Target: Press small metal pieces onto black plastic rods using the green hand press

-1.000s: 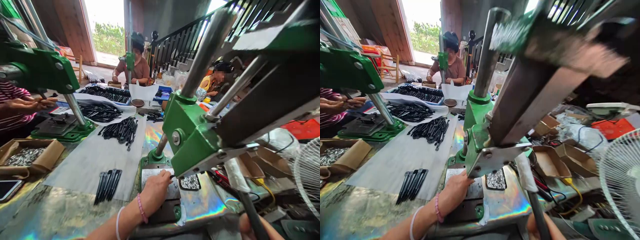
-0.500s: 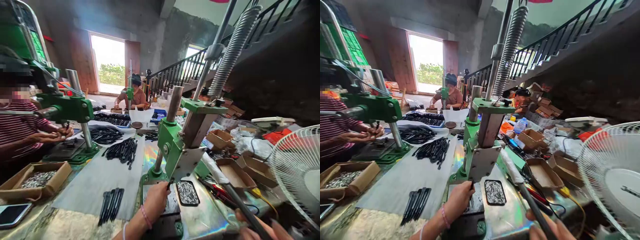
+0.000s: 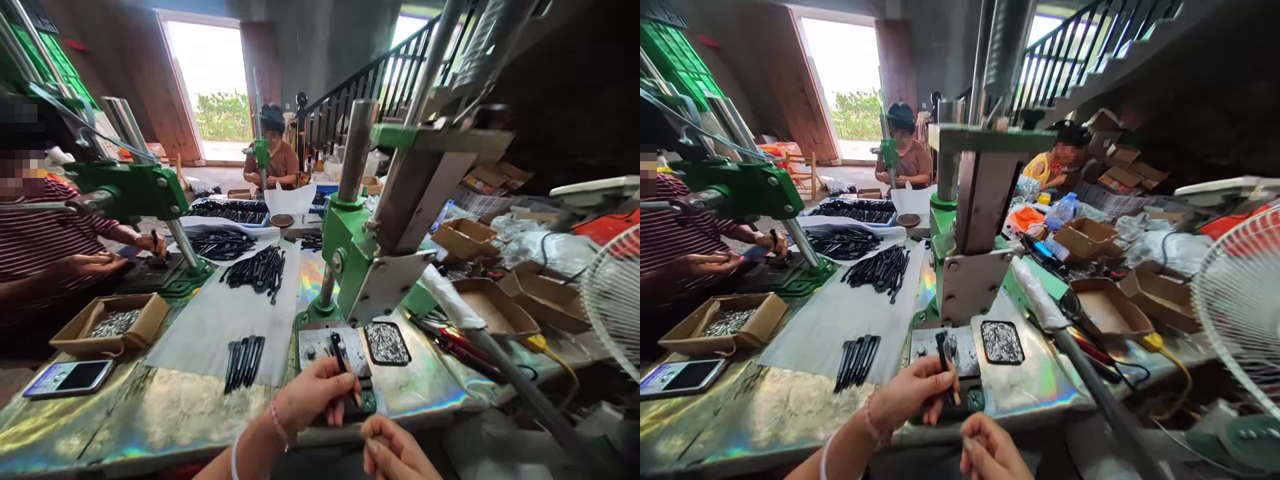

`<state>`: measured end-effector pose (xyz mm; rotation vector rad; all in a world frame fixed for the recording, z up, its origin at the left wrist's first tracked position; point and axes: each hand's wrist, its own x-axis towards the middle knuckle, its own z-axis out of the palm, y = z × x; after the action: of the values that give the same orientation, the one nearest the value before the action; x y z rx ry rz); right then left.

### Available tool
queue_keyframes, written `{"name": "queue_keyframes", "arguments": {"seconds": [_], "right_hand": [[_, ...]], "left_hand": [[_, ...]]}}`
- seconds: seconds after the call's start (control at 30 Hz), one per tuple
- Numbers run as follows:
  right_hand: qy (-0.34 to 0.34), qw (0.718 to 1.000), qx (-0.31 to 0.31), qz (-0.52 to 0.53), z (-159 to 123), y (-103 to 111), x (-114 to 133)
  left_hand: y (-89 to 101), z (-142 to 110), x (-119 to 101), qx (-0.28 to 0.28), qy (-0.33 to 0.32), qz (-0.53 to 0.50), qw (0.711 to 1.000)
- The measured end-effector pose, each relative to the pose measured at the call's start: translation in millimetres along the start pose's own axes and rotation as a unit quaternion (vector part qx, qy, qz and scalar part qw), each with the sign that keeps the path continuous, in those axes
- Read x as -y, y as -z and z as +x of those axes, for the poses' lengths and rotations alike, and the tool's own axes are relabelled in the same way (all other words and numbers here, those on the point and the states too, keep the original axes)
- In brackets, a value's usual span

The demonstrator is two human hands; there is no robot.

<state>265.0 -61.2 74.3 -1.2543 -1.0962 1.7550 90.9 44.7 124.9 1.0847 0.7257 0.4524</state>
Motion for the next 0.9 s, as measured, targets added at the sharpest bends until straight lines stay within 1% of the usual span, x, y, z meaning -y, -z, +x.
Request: {"name": "queue_keyframes", "arguments": {"seconds": [0.07,0.17,0.27,0.4,0.47,0.53,0.6,0.63,0.67,0.7,0.73,0.8,0.83,0.9], "right_hand": [[-0.008,0.999,-0.023,-0.029,5,-9,3],[0.016,0.997,-0.048,-0.062,14,-19,6],[0.039,0.994,-0.055,-0.084,25,-24,6],[0.056,0.989,-0.063,-0.12,34,-30,5],[0.063,0.986,-0.068,-0.139,38,-32,5],[0.064,0.983,-0.077,-0.154,41,-33,4],[0.054,0.983,-0.085,-0.156,44,-33,2],[0.045,0.984,-0.088,-0.152,45,-33,1],[0.035,0.985,-0.089,-0.146,47,-32,-1],[0.027,0.986,-0.088,-0.142,48,-32,-2],[0.019,0.986,-0.087,-0.138,49,-31,-4],[0.009,0.987,-0.091,-0.133,53,-31,-6],[0.007,0.987,-0.097,-0.131,55,-31,-7],[0.003,0.986,-0.106,-0.129,58,-30,-8]], "left_hand": [[3.0,-10,5,0.003,0.009,-0.1,0.995],[8.3,-20,11,-0.005,0.017,-0.194,0.981],[14.4,-23,16,-0.013,0.018,-0.239,0.971],[19.2,-23,21,-0.021,0.019,-0.264,0.964],[21.8,-25,21,-0.032,0.015,-0.254,0.966],[28.6,-34,20,-0.055,0.003,-0.211,0.976],[42.9,-50,20,-0.098,-0.014,-0.121,0.988],[53.3,-59,21,-0.129,-0.021,-0.059,0.99],[65.6,-70,22,-0.169,-0.026,0.011,0.985],[79.4,-80,25,-0.215,-0.027,0.086,0.972],[94.0,-91,29,-0.268,-0.026,0.162,0.949],[122.7,-109,37,-0.358,-0.008,0.305,0.883],[135.3,-115,40,-0.388,0.012,0.361,0.848],[153.7,-122,46,-0.412,0.069,0.438,0.796]]}}
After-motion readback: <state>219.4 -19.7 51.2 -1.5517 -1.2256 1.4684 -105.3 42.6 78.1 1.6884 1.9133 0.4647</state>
